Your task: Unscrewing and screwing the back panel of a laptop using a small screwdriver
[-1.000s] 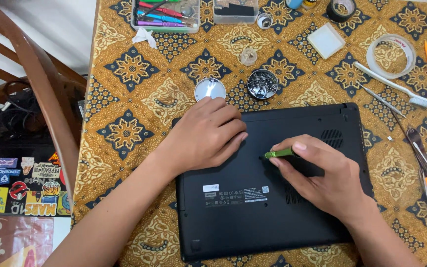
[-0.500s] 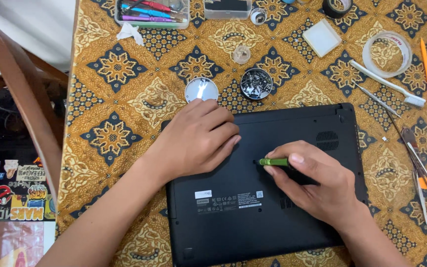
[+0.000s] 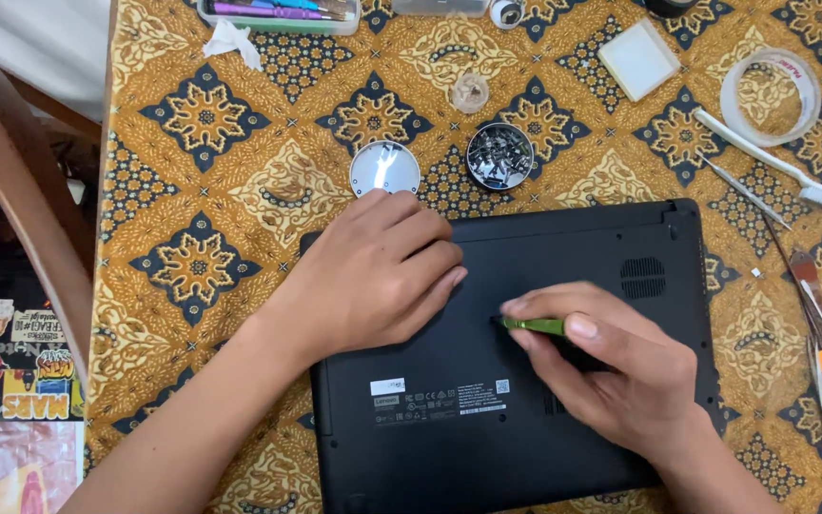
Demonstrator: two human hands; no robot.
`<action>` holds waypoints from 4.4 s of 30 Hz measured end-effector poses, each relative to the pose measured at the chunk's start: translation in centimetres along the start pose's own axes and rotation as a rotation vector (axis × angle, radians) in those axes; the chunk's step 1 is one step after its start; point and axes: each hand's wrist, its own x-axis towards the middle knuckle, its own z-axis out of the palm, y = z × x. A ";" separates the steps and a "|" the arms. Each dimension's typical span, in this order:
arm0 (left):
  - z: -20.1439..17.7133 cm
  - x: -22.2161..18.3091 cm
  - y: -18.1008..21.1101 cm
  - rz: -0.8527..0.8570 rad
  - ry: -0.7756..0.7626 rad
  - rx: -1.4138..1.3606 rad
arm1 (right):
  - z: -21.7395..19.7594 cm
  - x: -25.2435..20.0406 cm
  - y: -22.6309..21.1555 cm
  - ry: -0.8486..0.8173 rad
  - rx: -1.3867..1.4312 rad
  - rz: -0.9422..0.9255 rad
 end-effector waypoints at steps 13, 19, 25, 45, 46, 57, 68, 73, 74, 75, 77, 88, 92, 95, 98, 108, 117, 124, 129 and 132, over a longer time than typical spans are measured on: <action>0.0 -0.2 0.0 -0.010 -0.004 -0.001 | 0.0 -0.1 0.1 0.000 0.054 0.082; 0.1 -0.2 -0.1 0.001 -0.004 0.022 | -0.3 0.2 -0.1 -0.044 0.096 0.095; 0.2 -0.3 -0.1 -0.002 -0.004 0.024 | -0.4 0.0 0.1 -0.046 0.040 0.112; 0.1 -0.2 -0.1 0.002 -0.003 0.013 | -0.1 -1.0 0.1 0.027 0.116 0.169; 0.1 -0.2 -0.1 0.004 0.001 0.010 | 0.0 -1.0 0.0 0.047 0.131 0.194; 0.2 -0.2 -0.1 0.004 0.006 0.025 | -0.3 -0.6 -0.7 0.085 0.058 0.222; 0.4 0.1 1.1 0.085 -0.006 -0.026 | -0.1 1.1 -2.2 0.195 0.004 0.065; 0.8 0.3 1.8 0.112 0.088 -0.034 | 0.5 0.5 -1.9 0.247 0.014 0.070; 0.7 0.4 1.8 0.112 0.094 -0.047 | 0.7 0.3 -1.9 0.278 0.011 0.088; 1.0 0.2 1.2 0.114 0.095 -0.045 | 0.6 0.8 -1.9 0.279 0.010 0.086; 1.4 -0.2 0.0 0.065 0.115 0.128 | 0.5 1.9 -2.0 0.340 -0.087 0.062; -0.3 -1.4 -3.4 -0.436 0.102 0.129 | 0.6 1.1 -1.1 0.297 -0.043 0.075; -0.8 -1.5 -3.3 -0.466 0.256 0.092 | 0.8 0.6 -1.1 0.327 -0.033 0.068; -2.1 -2.0 -3.5 -0.525 0.251 0.007 | 0.3 1.9 -3.0 0.235 0.021 0.106; -4.3 -3.1 -2.6 -0.531 0.178 -0.030 | 0.1 1.8 -4.1 0.091 0.059 0.169; -6.1 -9.2 -0.8 -0.669 -0.028 -0.016 | 6.1 10.1 -3.2 -0.108 0.098 0.029; -5.3 -9.2 -1.5 -0.550 0.010 -0.017 | 9.9 11.1 -1.2 -0.050 0.047 -0.006; -5.3 -9.0 -1.7 -0.565 -0.010 -0.048 | 9.3 11.2 -0.7 -0.109 -0.123 0.001; -5.5 -8.8 -1.8 -0.578 -0.050 -0.077 | 8.8 14.3 -1.3 -0.421 -0.406 0.049; -5.8 -8.8 -2.1 -0.600 -0.080 -0.094 | 8.9 16.0 -1.6 -0.487 -0.419 0.175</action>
